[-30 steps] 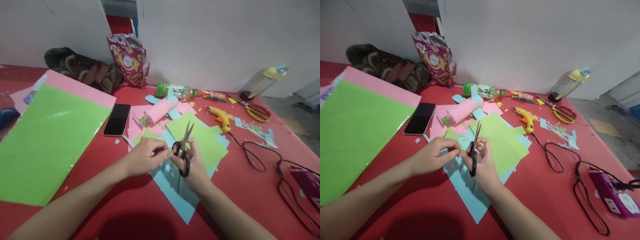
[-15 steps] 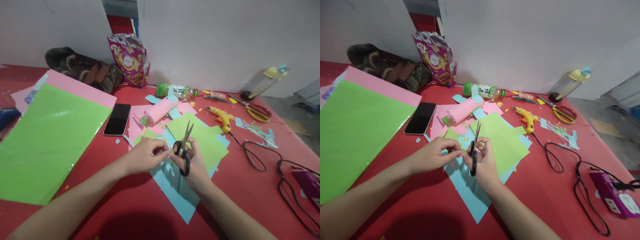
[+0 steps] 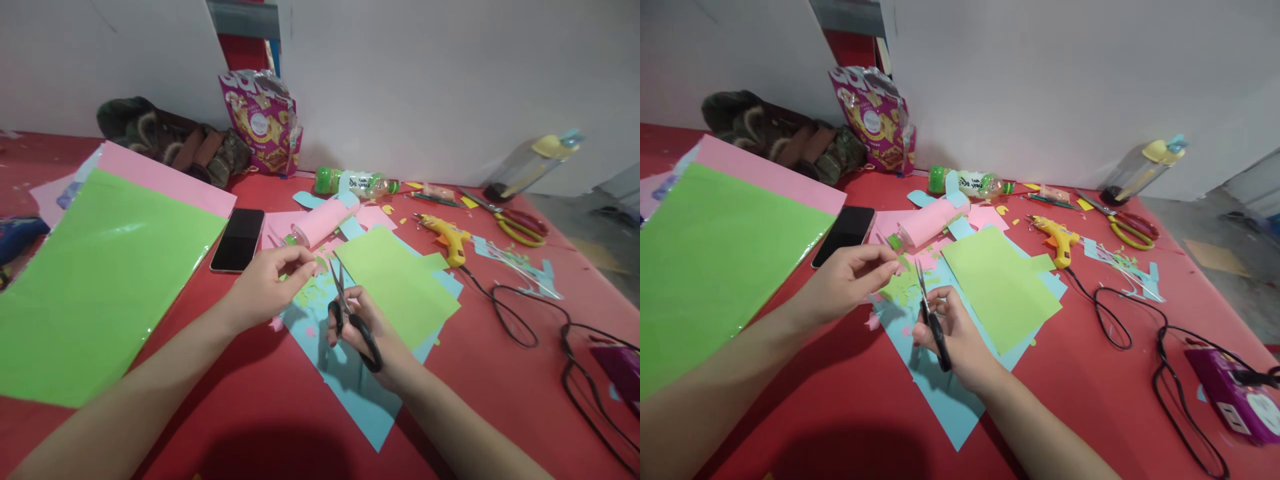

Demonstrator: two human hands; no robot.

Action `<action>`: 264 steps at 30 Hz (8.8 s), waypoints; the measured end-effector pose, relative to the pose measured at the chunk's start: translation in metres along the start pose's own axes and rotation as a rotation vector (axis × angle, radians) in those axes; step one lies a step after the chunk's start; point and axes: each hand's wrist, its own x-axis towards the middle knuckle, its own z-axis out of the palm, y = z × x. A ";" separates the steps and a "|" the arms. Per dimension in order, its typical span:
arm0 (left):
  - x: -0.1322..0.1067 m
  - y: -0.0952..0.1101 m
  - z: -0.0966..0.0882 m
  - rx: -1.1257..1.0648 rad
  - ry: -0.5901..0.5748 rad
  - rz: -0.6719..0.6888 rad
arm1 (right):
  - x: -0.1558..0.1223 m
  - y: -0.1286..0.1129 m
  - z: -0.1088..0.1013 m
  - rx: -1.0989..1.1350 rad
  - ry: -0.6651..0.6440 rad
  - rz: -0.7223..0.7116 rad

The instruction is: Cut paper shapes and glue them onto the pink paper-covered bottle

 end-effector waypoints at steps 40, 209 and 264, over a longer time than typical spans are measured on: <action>-0.005 0.005 -0.002 0.269 -0.156 0.080 | -0.003 -0.007 0.002 -0.073 -0.116 0.059; -0.023 0.012 0.046 -0.261 0.144 -0.108 | -0.006 0.009 0.010 -0.113 0.009 -0.119; -0.026 0.010 0.049 -0.311 0.136 -0.121 | -0.007 0.011 0.010 -0.075 0.045 -0.107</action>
